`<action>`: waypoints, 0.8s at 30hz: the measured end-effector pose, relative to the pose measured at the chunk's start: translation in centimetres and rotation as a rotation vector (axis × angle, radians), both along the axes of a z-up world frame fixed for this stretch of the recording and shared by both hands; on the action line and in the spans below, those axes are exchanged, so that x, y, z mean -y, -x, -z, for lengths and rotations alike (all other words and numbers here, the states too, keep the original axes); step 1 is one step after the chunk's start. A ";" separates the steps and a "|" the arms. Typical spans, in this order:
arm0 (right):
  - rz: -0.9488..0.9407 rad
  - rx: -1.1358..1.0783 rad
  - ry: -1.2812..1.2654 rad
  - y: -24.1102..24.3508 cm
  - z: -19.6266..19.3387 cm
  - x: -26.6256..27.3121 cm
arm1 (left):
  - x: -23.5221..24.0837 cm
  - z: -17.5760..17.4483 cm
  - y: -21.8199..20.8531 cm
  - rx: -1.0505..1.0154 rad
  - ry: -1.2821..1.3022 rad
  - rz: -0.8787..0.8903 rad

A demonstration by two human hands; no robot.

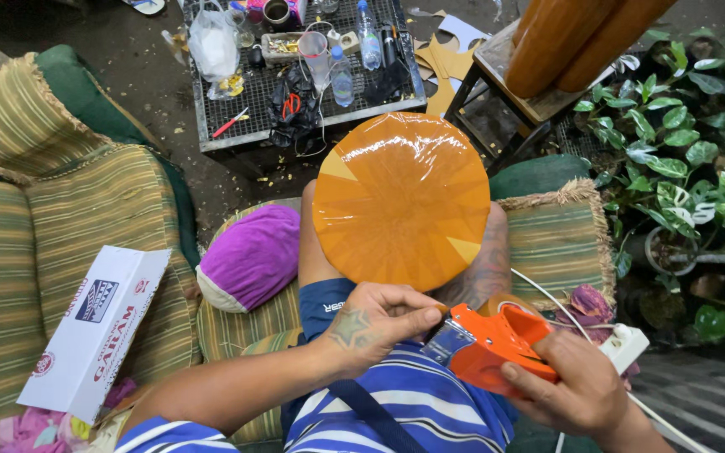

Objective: The person applies orange packing tape to a circular cardboard piece, pressing it down with their hand and using a tape dispenser. They then wrap a cylindrical cardboard object with the same tape, smoothing it along the length.

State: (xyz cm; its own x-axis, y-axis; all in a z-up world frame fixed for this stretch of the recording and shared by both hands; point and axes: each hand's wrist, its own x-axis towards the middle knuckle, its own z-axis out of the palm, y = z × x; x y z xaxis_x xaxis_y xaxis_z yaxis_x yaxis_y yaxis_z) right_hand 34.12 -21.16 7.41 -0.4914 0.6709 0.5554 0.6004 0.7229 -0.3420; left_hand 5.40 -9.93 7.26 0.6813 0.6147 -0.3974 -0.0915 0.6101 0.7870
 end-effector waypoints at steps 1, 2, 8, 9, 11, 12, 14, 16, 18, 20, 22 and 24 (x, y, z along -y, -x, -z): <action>-0.006 -0.012 0.007 0.1 0.0 -0.3 | -0.2 0.0 0.2 -0.011 -0.039 -0.026; -0.018 -0.024 0.015 0.3 0.1 -0.5 | -0.4 0.1 0.3 -0.023 -0.077 -0.057; 0.004 -0.037 0.076 -0.6 1.1 -1.3 | -4.1 0.2 2.0 -0.217 -0.165 -0.171; 0.017 -0.027 0.101 -1.0 1.3 -1.4 | -5.5 0.2 2.6 -0.294 -0.198 -0.191; 0.094 0.007 0.163 -2.0 1.3 -1.3 | -8.8 0.2 4.3 -0.309 -0.309 -0.299; 0.134 0.025 0.189 -2.5 1.3 -1.4 | -10.5 0.1 5.1 -0.285 -0.302 -0.364; 0.173 0.019 0.173 -3.5 1.1 -1.5 | -13.2 0.1 6.5 -0.262 -0.275 -0.436; 0.197 0.011 0.163 -4.0 1.0 -1.6 | -15.2 0.2 7.4 -0.267 -0.231 -0.450; 0.205 0.001 0.159 -4.2 0.9 -1.6 | -17.1 0.7 7.5 -0.310 -0.268 -0.466; 0.227 0.009 0.178 -4.2 0.9 -1.8 | -19.1 1.3 7.7 -0.320 -0.287 -0.498; 0.268 0.011 0.186 -4.0 0.7 -1.9 | -21.1 1.7 8.3 -0.295 -0.289 -0.548; 0.322 0.002 0.194 -3.6 0.8 -2.2 | -22.4 2.2 8.8 -0.253 -0.248 -0.520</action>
